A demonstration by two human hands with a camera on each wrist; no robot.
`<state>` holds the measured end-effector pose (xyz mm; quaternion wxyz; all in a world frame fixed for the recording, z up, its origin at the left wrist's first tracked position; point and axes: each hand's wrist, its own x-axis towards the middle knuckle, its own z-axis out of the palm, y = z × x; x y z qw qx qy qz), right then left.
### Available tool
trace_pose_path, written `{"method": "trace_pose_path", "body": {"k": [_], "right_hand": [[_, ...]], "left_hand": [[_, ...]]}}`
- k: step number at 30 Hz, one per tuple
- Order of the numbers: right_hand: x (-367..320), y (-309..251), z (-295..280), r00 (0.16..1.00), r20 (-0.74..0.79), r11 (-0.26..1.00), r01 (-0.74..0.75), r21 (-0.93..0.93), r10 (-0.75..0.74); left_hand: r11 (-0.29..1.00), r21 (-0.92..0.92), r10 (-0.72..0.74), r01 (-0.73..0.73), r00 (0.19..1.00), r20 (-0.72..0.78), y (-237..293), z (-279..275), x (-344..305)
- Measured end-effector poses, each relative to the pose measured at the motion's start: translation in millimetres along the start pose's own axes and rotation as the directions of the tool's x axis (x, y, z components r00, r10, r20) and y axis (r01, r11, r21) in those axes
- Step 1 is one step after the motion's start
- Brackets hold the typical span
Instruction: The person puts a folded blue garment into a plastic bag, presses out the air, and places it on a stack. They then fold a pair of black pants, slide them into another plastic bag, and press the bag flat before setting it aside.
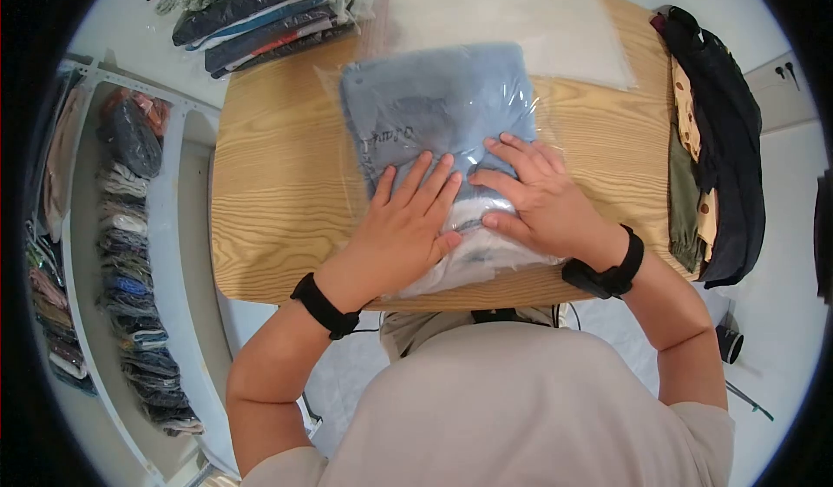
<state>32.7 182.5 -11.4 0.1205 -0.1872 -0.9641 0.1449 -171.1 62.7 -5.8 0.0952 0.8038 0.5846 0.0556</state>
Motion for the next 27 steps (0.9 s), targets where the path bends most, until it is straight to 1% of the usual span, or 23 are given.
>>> {"method": "trace_pose_path", "body": {"k": [3, 8, 12, 14, 15, 17, 18, 20, 21, 23, 24, 26, 27], "right_hand": [[-1.0, -0.2, -0.4, 1.0, -0.015, 1.0, 0.025, 0.006, -0.025], [-4.6, -0.9, -3.0, 0.992, -0.1, 0.997, 0.075, 0.018, -0.073], [-2.1, -3.3, -8.0, 0.987, -0.132, 0.995, 0.079, -0.056, -0.086], [3.3, -2.8, -12.5, 0.994, -0.068, 0.996, 0.08, -0.038, -0.082], [5.3, -3.5, -14.8, 0.994, -0.069, 0.996, 0.084, -0.042, -0.087], [9.4, -4.9, -19.3, 0.975, -0.129, 0.957, 0.142, -0.252, -0.179], [11.6, -3.3, -19.1, 0.974, -0.128, 0.956, 0.148, -0.252, -0.184], [14.9, 2.1, -17.3, 0.983, -0.098, 0.939, 0.117, -0.324, -0.157], [16.9, 4.7, -16.0, 0.983, -0.095, 0.939, 0.12, -0.321, -0.158], [21.8, 11.1, -13.5, 0.99, -0.013, 0.941, 0.13, -0.312, -0.141], [23.7, 14.2, -13.3, 0.99, -0.008, 0.942, 0.132, -0.308, -0.142], [27.3, 20.6, -13.2, 0.988, 0.062, 0.972, 0.154, -0.177, -0.145], [29.4, 22.9, -12.4, 0.987, 0.068, 0.974, 0.152, -0.169, -0.142]], "left_hand": [[1.0, 0.009, 0.005, -0.005, 1.0, -0.012, -0.3, 0.3, -0.8], [0.999, 0.013, 0.035, -0.034, 0.996, -0.084, -3.5, -0.5, -4.0], [0.997, 0.062, 0.049, -0.041, 0.991, -0.121, -8.5, 3.3, -1.7], [0.998, 0.038, 0.046, -0.044, 0.997, -0.06, -17.6, 4.3, 1.5], [0.998, 0.04, 0.044, -0.041, 0.997, -0.064, -15.7, -1.3, 2.2], [0.981, 0.192, 0.052, -0.009, 0.974, -0.221, -12.0, -12.3, 2.0], [0.981, 0.193, 0.047, -0.003, 0.974, -0.223, -12.9, -18.8, 3.0], [0.971, 0.24, 0.059, 0.01, 0.958, -0.28, -18.2, -28.9, 7.0], [0.971, 0.238, 0.056, 0.013, 0.959, -0.279, -22.5, -28.6, 8.9], [0.965, 0.258, 0.015, 0.042, 0.977, -0.214, -31.7, -25.4, 13.0], [0.966, 0.253, 0.01, 0.045, 0.977, -0.211, -34.8, -23.2, 14.3], [0.983, 0.175, -0.029, 0.05, 0.992, -0.122, -40.7, -16.7, 17.0], [0.984, 0.168, -0.032, 0.051, 0.993, -0.115, -42.8, -15.2, 19.1]]}}
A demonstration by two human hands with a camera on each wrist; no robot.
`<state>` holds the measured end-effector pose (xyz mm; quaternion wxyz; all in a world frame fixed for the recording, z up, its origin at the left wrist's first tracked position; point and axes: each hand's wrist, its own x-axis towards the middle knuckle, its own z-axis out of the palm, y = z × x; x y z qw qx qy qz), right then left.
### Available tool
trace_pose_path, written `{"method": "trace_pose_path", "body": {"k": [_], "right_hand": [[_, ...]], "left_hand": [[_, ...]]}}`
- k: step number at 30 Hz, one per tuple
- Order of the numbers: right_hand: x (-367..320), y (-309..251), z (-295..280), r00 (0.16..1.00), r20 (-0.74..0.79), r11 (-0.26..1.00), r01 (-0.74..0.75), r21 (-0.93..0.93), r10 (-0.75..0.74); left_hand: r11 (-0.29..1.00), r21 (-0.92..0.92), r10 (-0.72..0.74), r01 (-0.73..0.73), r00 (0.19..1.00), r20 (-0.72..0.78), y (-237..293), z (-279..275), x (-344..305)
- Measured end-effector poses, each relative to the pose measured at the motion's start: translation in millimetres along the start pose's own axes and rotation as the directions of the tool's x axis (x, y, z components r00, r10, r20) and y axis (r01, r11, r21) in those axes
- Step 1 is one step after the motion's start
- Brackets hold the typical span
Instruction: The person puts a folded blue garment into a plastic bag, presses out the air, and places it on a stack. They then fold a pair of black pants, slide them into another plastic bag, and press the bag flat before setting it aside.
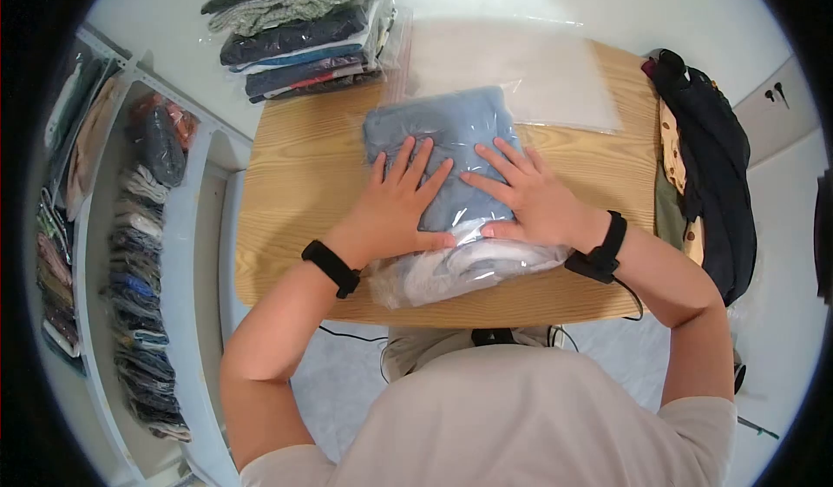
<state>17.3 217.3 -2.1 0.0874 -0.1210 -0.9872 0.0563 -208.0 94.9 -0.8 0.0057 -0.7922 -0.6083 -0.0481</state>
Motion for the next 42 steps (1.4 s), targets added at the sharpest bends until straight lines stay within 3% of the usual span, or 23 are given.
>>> {"method": "trace_pose_path", "body": {"k": [6, 23, 28, 33, 35, 36, 38, 42], "right_hand": [[7.9, 8.8, 3.2, 0.997, 0.077, 0.989, -0.034, 0.146, 0.023], [11.4, 13.8, 9.6, 0.998, 0.062, 0.987, -0.033, 0.157, 0.024], [6.8, 15.4, 17.7, 1.0, -0.015, 0.986, -0.017, 0.166, 0.02], [4.7, 14.7, 16.3, 1.0, 0.015, 0.99, -0.017, 0.138, 0.015], [4.6, 14.4, 16.7, 1.0, 0.007, 0.993, -0.017, 0.118, 0.016], [4.3, 14.7, 16.0, 1.0, 0.016, 0.993, -0.02, 0.112, 0.018], [3.7, 15.1, 14.8, 1.0, 0.006, 0.991, -0.015, 0.136, 0.015], [4.5, 10.9, 11.9, 0.999, 0.039, 0.986, -0.022, 0.166, 0.016]], "left_hand": [[0.995, -0.098, -0.005, 0.013, 0.996, 0.084, -8.6, 7.5, 7.2], [0.995, -0.096, -0.02, 0.034, 0.99, 0.139, -11.1, 8.7, 14.2], [0.997, -0.074, -0.025, 0.036, 0.99, 0.141, -9.1, 6.0, 13.5], [0.998, -0.056, 0.001, 0.007, 0.991, 0.132, -17.1, -15.2, 4.9], [0.905, -0.421, -0.01, 0.057, 0.993, 0.114, -26.3, -38.1, -6.9], [0.911, -0.41, -0.001, 0.047, 0.994, 0.11, -18.5, -52.3, -11.2], [0.976, -0.181, 0.109, -0.119, 0.992, -0.068, 7.2, -75.3, -37.0], [0.975, -0.219, 0.046, -0.041, 0.999, 0.017, 72.3, -53.9, -66.8]]}}
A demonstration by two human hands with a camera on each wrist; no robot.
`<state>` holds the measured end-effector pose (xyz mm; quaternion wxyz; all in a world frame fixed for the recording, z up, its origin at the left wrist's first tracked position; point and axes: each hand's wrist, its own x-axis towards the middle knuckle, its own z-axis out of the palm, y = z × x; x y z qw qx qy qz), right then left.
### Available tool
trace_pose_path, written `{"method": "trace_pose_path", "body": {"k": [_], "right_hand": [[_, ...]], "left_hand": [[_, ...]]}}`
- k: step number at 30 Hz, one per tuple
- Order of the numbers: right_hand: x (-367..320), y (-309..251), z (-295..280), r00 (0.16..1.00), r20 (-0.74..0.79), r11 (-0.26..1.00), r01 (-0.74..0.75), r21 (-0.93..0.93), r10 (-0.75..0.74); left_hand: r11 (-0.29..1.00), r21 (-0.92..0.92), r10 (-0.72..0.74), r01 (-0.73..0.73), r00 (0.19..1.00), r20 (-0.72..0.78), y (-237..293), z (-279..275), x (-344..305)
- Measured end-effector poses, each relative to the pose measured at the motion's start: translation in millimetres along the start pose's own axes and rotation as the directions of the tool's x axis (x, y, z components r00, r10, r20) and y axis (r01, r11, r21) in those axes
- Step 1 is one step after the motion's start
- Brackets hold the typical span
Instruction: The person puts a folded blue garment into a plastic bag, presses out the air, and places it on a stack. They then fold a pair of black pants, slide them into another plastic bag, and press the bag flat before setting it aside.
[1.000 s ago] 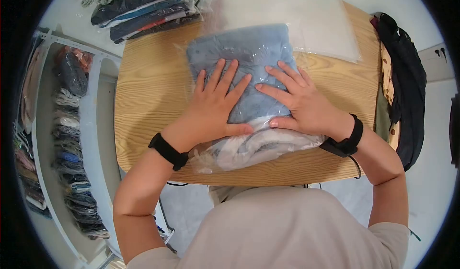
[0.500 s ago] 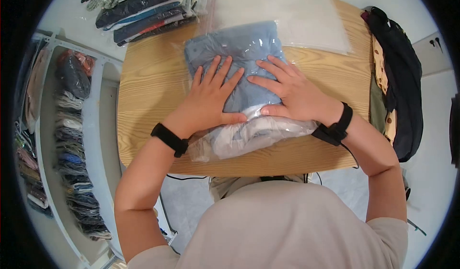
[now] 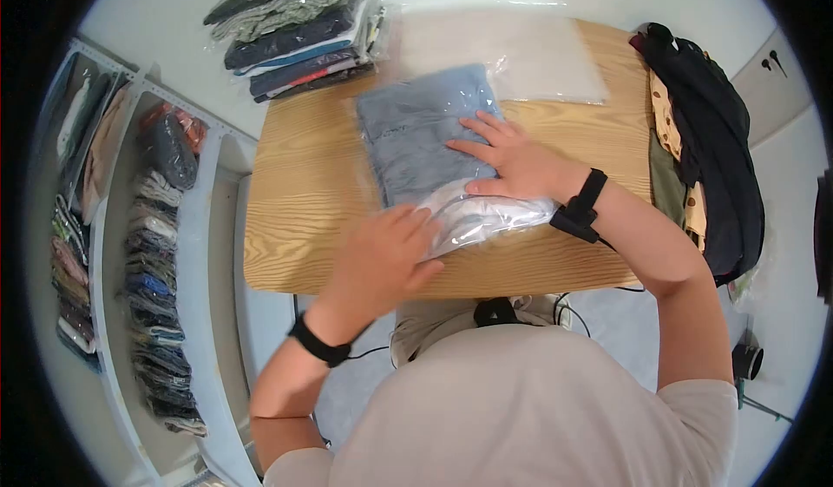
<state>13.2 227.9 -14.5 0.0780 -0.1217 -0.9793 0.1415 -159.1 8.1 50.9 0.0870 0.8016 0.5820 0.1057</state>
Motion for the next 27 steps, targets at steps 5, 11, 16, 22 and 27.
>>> {"method": "trace_pose_path", "body": {"k": [5, 11, 16, 22, 27], "right_hand": [[-2.1, -3.1, -8.0, 1.0, -0.004, 0.999, -0.021, -0.05, 0.021], [-38.7, -12.1, -64.1, 0.99, -0.143, 0.993, 0.023, 0.117, -0.007], [-89.8, -38.7, -84.4, 1.0, -0.023, 0.945, 0.02, 0.325, -0.013], [-105.0, -43.7, -72.9, 0.99, -0.14, 0.934, 0.077, 0.349, -0.03], [-94.6, -64.6, -77.2, 0.942, -0.321, 0.854, 0.245, 0.459, -0.098]], "left_hand": [[0.965, 0.168, -0.177, 0.202, 0.972, -0.152, 0.9, 47.9, -2.1], [0.979, 0.001, -0.201, 0.203, 0.972, -0.12, -15.8, 53.4, -5.5], [0.955, -0.221, -0.218, 0.198, 0.973, -0.069, -20.7, 19.3, -7.9], [0.882, -0.407, -0.257, 0.238, 0.966, 0.01, 3.0, -36.5, -17.5], [0.832, -0.51, -0.22, 0.218, 0.974, 0.058, 22.3, -82.6, -40.1]]}}
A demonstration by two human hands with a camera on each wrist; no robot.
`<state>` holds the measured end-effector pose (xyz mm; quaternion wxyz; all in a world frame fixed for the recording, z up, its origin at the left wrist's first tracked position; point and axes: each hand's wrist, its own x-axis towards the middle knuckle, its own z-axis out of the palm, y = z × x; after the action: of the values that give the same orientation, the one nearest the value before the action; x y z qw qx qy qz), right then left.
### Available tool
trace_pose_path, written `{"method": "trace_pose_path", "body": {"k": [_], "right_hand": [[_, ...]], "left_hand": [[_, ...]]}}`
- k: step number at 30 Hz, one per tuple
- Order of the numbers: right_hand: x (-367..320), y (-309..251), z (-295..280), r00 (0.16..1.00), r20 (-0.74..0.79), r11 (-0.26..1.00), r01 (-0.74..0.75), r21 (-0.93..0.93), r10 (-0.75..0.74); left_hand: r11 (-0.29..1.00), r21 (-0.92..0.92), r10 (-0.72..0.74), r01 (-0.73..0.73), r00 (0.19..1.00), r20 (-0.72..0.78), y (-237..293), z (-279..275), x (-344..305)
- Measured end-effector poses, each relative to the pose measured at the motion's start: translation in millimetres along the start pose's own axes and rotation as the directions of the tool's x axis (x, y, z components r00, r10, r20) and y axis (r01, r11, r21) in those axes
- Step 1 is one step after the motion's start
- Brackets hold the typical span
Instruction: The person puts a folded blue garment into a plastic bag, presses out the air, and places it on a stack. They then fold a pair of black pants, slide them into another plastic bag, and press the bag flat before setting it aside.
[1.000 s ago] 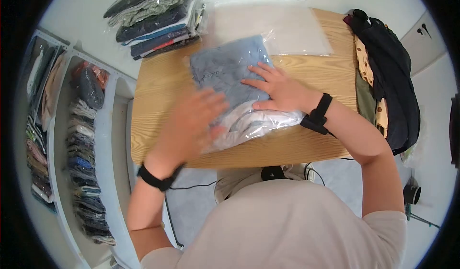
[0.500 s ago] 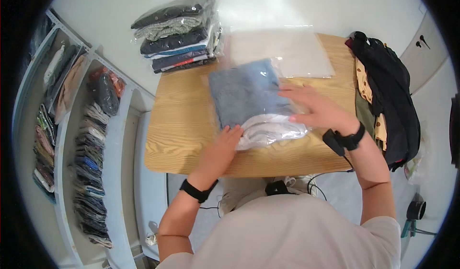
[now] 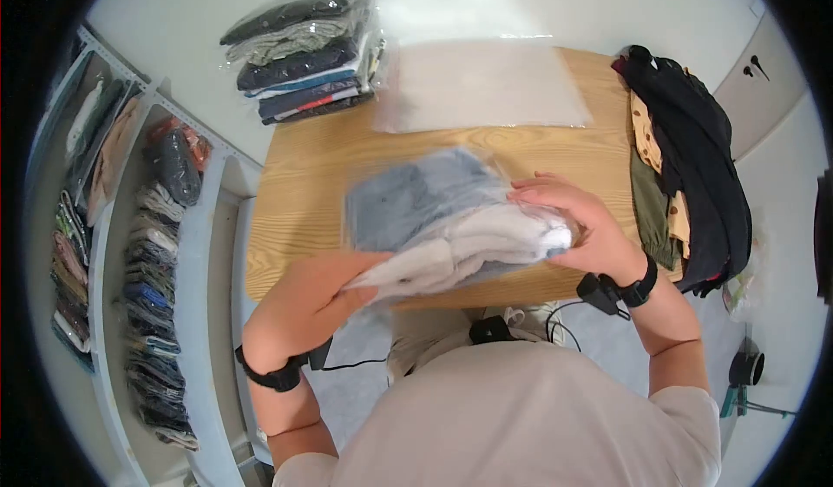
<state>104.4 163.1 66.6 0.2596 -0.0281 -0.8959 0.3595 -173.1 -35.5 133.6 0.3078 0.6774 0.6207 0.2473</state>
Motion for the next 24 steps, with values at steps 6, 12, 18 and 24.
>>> {"method": "trace_pose_path", "body": {"k": [6, 12, 18, 24], "right_hand": [[24.7, -12.4, 18.7, 0.942, -0.221, 0.817, -0.084, 0.571, 0.252], [65.8, -14.6, 29.8, 0.876, -0.339, 0.711, -0.005, 0.703, 0.342], [84.9, -15.7, 33.5, 0.825, -0.361, 0.681, -0.04, 0.731, 0.435], [79.6, -5.7, 31.6, 0.859, -0.268, 0.66, -0.104, 0.744, 0.437]], "left_hand": [[0.986, -0.166, -0.006, -0.032, 0.975, -0.221, 9.5, -35.4, -24.1], [0.851, -0.37, 0.072, -0.371, 0.782, -0.619, -35.8, -32.0, -31.4], [0.829, -0.336, 0.005, -0.447, 0.607, -0.795, -34.4, 4.6, -14.6], [0.791, -0.478, -0.179, -0.382, 0.603, -0.777, -52.6, 7.8, -4.3]]}}
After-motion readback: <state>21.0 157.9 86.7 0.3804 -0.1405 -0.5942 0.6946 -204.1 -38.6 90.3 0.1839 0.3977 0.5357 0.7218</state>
